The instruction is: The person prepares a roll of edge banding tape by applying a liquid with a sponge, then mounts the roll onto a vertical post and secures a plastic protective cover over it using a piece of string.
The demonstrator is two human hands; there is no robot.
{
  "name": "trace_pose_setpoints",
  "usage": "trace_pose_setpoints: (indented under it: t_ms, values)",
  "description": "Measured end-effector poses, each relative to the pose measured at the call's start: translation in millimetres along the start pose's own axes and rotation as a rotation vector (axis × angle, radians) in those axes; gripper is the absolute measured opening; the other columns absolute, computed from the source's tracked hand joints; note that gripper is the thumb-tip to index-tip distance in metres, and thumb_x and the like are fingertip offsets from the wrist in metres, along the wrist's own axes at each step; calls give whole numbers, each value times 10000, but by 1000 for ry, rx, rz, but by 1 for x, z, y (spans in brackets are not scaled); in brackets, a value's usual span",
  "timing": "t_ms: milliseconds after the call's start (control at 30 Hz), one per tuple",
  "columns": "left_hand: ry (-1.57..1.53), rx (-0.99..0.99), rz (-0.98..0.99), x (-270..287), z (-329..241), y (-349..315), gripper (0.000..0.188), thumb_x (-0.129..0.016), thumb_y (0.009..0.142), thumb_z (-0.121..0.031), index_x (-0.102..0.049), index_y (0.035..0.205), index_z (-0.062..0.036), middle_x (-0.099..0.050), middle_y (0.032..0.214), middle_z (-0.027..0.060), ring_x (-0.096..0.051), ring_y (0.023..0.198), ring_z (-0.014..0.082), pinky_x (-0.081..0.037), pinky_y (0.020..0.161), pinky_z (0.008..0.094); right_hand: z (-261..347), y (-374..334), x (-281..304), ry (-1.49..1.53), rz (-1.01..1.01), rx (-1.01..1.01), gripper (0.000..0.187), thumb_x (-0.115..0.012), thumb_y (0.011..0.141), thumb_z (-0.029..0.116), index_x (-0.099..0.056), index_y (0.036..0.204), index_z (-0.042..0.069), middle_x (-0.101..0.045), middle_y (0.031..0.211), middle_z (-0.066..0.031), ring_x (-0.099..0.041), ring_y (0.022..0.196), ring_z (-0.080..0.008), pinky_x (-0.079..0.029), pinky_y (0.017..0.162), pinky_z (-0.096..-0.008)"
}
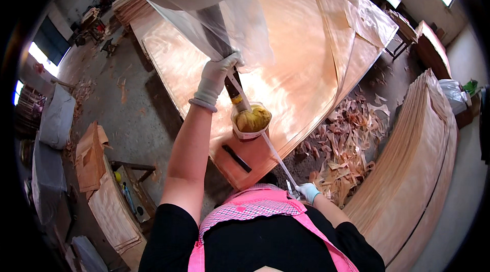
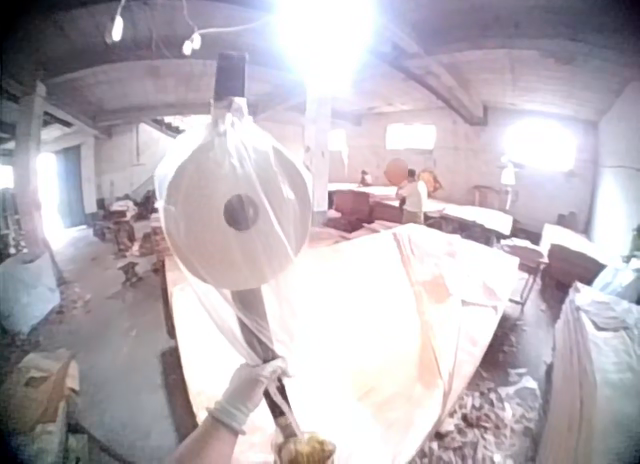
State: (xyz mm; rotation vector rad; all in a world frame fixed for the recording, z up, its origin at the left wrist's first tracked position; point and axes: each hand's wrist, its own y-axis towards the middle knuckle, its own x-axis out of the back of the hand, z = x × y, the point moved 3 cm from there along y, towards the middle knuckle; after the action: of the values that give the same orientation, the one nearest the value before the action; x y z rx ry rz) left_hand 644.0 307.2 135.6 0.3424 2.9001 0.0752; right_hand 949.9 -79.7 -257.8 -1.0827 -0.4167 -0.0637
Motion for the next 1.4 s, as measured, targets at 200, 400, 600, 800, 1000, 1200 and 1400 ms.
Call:
trace_pose_setpoints:
  t_ms: [200, 400, 600, 800, 1000, 1200, 1400]
  values:
    - [-29, 0, -27, 0, 3, -4, 170, -681, 852, -201, -680, 808, -36, -637, 788, -1, -575, 761, 97, -447, 730, 246, 110, -53, 34, -159, -542, 719, 341, -542, 916, 247, -638, 1161, 30, -651, 1125, -229, -620, 1058, -378, -477, 934, -426]
    - [36, 28, 23, -7, 5, -3, 172, -686, 825, -207, -675, 793, -39, -628, 777, -6, -562, 741, 90, -442, 706, 246, 256, -108, -1, 40, -414, 1113, 353, -591, 943, 245, -618, 1187, -8, -663, 1121, -172, -645, 1009, -271, -485, 903, -329]
    - [69, 9, -4, -8, -9, -11, 158, -684, 826, -195, -679, 822, -37, -629, 777, -2, -569, 745, 99, -444, 704, 252, 251, -65, -28, 233, 112, 771, 339, -524, 1004, 272, -612, 1149, -22, -681, 982, -99, -636, 904, -160, -490, 852, -286]
    - [-47, -27, -6, -9, -6, -12, 144, -678, 840, -186, -677, 827, -43, -632, 774, 3, -565, 740, 101, -435, 707, 248, 267, -79, -24, 275, 124, 810, 339, -496, 1023, 293, -620, 1043, -21, -666, 874, -52, -624, 791, -128, -499, 760, -274]
    - [76, -21, 19, -6, 1, -6, 233, -636, 888, -243, -685, 825, -24, -635, 792, 5, -548, 739, 98, -423, 706, 246, 247, -68, -33, 330, 177, 738, 310, -486, 1026, 270, -616, 987, -9, -633, 785, -45, -599, 700, -123, -494, 690, -272]
    - [12, 16, 13, -7, 0, -4, 160, -667, 858, -193, -685, 837, -35, -647, 794, 6, -580, 757, 101, -438, 717, 243, 219, -65, -44, 249, 142, 586, 304, -495, 1020, 291, -614, 967, 16, -602, 736, -29, -569, 601, -121, -488, 585, -262]
    - [-34, -19, 28, -3, 2, 1, 148, -667, 860, -169, -687, 860, -23, -655, 807, 18, -598, 775, 116, -452, 739, 252, 168, -68, -42, 366, 196, 344, 256, -504, 1010, 249, -597, 1001, 11, -592, 780, -51, -542, 576, -118, -490, 566, -256]
